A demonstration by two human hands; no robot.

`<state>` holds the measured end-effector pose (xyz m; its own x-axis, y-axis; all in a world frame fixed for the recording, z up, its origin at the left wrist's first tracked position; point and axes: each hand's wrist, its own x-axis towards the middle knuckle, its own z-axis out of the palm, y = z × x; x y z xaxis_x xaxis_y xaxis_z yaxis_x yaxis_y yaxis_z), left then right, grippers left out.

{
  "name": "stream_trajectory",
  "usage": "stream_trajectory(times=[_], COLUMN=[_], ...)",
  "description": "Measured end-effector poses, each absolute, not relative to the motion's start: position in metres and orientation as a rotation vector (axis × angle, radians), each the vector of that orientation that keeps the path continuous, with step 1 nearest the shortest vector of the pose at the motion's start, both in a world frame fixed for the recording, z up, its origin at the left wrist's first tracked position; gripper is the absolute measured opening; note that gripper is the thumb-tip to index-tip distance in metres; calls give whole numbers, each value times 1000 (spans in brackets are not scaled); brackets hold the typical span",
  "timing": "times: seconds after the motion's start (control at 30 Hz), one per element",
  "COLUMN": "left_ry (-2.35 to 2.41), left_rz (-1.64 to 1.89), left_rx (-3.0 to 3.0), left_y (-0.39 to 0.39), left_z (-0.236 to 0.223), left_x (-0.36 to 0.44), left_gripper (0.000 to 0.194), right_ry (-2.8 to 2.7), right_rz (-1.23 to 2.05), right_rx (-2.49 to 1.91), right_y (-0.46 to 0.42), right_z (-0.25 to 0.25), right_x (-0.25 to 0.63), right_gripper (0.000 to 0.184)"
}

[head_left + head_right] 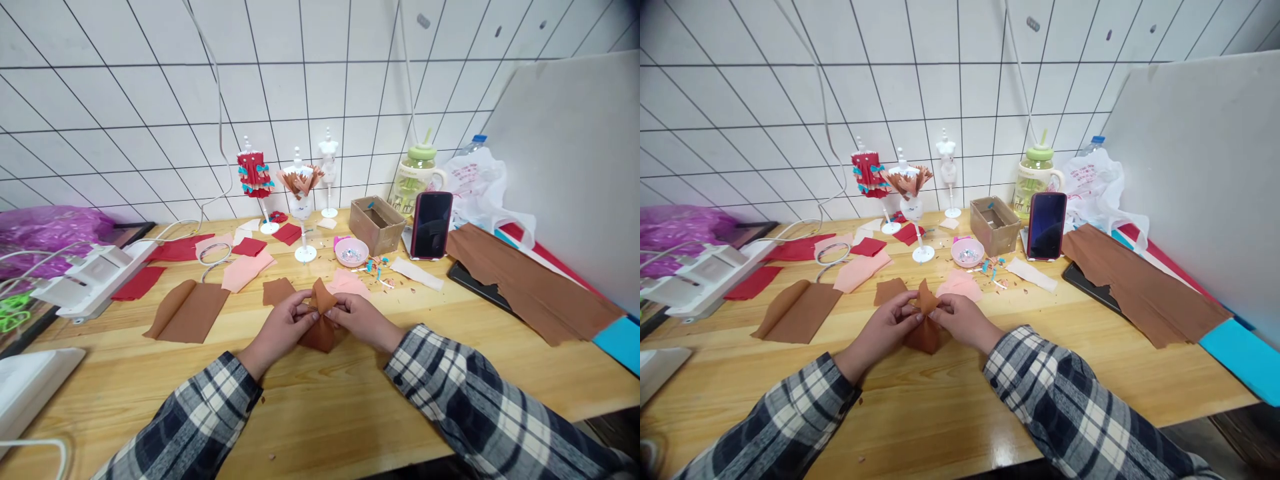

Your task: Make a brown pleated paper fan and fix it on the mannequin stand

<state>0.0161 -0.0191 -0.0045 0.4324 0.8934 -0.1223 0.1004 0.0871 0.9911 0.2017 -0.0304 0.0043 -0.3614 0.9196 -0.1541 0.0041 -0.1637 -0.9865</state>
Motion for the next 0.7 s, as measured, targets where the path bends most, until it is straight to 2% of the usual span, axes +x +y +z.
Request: stream_trajectory(times=[0.7], left_ry=[992], left_rz=[733], left_rx=[1411], left_y=[-21], left_z=[-3], left_x=[18], left_gripper=[58], right_ry=[-1429], right_rz=[1588], right_rx=[-1150], right_y=[-31], right_z=[8], right_x=[201], right_gripper=[16])
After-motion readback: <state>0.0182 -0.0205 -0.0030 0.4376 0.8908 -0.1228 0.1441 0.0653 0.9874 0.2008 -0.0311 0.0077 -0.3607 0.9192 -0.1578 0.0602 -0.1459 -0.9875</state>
